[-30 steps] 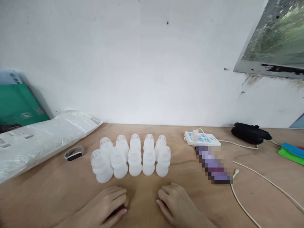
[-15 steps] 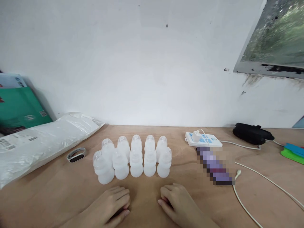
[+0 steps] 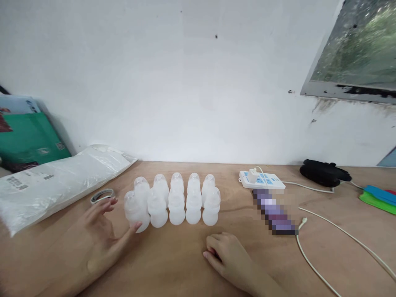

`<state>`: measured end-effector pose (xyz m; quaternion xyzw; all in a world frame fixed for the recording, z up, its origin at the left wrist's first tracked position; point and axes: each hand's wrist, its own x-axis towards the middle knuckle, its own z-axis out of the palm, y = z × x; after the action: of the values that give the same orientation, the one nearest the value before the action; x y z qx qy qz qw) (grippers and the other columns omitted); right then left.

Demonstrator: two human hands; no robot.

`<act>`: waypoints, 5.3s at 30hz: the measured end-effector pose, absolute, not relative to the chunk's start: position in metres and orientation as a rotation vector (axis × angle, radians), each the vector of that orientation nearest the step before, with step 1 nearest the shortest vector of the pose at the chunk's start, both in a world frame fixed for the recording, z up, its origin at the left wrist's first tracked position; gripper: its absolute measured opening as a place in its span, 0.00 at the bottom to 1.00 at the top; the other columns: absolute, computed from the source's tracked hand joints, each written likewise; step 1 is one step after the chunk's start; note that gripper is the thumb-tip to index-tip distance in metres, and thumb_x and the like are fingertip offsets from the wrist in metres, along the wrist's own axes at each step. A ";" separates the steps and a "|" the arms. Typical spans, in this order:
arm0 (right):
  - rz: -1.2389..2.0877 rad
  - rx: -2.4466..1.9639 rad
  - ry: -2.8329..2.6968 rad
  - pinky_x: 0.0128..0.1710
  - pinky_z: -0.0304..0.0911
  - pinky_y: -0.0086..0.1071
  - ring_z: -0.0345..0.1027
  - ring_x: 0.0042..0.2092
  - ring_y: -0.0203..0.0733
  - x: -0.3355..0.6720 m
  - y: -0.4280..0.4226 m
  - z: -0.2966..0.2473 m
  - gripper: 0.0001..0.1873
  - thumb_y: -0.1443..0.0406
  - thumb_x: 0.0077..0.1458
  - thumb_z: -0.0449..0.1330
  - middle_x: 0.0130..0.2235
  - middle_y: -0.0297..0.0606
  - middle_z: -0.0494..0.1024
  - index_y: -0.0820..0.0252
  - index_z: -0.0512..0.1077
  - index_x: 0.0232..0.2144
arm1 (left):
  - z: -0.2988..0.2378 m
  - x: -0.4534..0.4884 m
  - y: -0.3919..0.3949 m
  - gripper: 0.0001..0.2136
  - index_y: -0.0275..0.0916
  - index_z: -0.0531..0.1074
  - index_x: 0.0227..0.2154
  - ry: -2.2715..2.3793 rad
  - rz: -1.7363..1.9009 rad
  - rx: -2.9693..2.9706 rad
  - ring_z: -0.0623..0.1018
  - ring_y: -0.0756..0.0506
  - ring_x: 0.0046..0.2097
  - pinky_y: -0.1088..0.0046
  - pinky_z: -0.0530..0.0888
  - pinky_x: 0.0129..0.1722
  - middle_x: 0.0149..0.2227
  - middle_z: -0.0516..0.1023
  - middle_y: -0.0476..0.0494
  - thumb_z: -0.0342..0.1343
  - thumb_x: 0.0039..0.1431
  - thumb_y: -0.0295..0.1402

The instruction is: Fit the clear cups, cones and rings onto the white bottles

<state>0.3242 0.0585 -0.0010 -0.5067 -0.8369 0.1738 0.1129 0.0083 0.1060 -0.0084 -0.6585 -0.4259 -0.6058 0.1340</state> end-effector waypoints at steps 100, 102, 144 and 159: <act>0.647 -1.098 -2.193 0.26 0.56 0.29 0.65 0.26 0.37 0.283 0.023 0.021 0.29 0.50 0.46 0.69 0.27 0.28 0.72 0.57 0.67 0.45 | 0.015 0.071 0.042 0.10 0.41 0.68 0.37 -1.601 -0.948 -3.119 0.78 0.43 0.36 0.71 0.70 0.34 0.35 0.79 0.49 0.58 0.51 0.31; 0.882 -1.147 -1.988 0.23 0.52 0.27 0.60 0.24 0.34 0.270 0.016 0.014 0.24 0.51 0.46 0.68 0.25 0.25 0.68 0.56 0.64 0.38 | 0.013 0.075 0.038 0.08 0.41 0.67 0.35 -1.551 -0.826 -3.077 0.78 0.42 0.35 0.70 0.69 0.33 0.35 0.79 0.48 0.57 0.51 0.30; 0.426 -0.741 -2.300 0.50 0.68 0.36 0.70 0.51 0.43 0.297 0.025 0.036 0.20 0.75 0.61 0.52 0.51 0.41 0.73 0.52 0.70 0.52 | 0.041 0.069 0.035 0.12 0.41 0.69 0.36 -1.857 -0.497 -3.234 0.78 0.43 0.35 0.73 0.67 0.30 0.35 0.80 0.50 0.63 0.49 0.35; 0.448 -1.008 -2.068 0.46 0.70 0.37 0.73 0.46 0.44 0.305 0.036 0.027 0.19 0.70 0.59 0.58 0.49 0.41 0.76 0.53 0.69 0.52 | 0.007 0.049 0.064 0.26 0.44 0.56 0.60 -1.847 -1.409 -3.280 0.66 0.39 0.60 0.58 0.66 0.59 0.59 0.66 0.39 0.55 0.63 0.43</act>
<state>0.3053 0.0360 0.0267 -0.3964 -0.8131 0.1761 0.3881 0.0487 0.0645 0.0065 -0.7387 -0.4161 -0.3174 -0.4249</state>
